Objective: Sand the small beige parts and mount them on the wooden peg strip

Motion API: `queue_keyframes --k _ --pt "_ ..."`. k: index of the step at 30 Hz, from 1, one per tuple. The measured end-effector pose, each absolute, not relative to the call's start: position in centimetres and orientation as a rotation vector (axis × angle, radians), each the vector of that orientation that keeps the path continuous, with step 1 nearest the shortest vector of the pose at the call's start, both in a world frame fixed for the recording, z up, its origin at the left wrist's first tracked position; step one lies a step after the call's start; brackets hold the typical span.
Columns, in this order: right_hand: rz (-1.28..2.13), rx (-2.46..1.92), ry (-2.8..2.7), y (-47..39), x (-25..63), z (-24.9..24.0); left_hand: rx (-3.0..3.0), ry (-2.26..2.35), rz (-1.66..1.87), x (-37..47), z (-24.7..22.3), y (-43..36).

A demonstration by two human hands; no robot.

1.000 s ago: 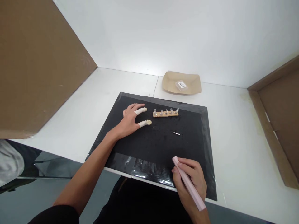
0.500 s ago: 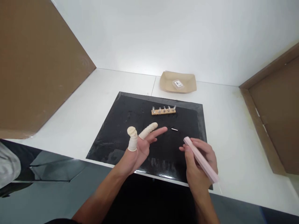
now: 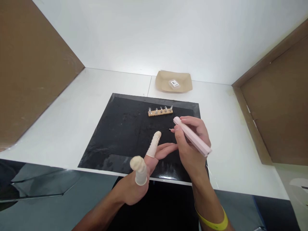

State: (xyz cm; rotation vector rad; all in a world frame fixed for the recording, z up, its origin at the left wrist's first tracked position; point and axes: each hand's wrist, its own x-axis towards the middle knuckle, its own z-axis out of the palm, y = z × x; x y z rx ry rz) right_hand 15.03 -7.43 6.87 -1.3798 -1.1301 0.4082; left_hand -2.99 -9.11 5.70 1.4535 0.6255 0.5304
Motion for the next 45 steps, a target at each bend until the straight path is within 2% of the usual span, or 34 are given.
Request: queue_keyframes --k 3,7,9,15,18,22,29,35,45 --pt "0.333 -1.401 -1.213 -6.7 15.6 6.4 1.443 0.533 0.534 -3.3 6.5 -9.2" --pt "-0.154 -1.420 -1.465 -5.9 17.9 6.0 1.556 0.479 0.463 -3.9 7.4 -8.3" --pt "-0.277 -1.452 -1.503 -5.8 19.3 5.8 1.594 0.549 0.414 -4.3 7.5 -7.3" --pt "-0.204 -1.498 -1.542 -5.1 22.7 4.2 1.955 1.186 0.506 -5.7 5.3 -0.1" --pt "-0.126 -1.526 -1.552 -3.7 24.5 3.0 2.259 1.276 0.456 -6.1 3.6 4.3" --pt "-0.044 -1.571 -1.562 -1.5 26.2 1.3 2.443 1.210 0.365 -5.9 1.9 7.9" --pt "0.014 -1.586 -1.463 -1.0 26.3 -0.8 2.452 1.165 0.463 -4.4 1.2 9.6" --pt "0.204 -1.626 -1.305 -1.4 26.1 -1.1 2.432 1.154 0.509 -4.0 1.0 10.0" --pt "0.184 -1.632 -1.330 -1.2 26.2 -0.9 2.370 1.209 0.465 -4.0 1.1 9.6"
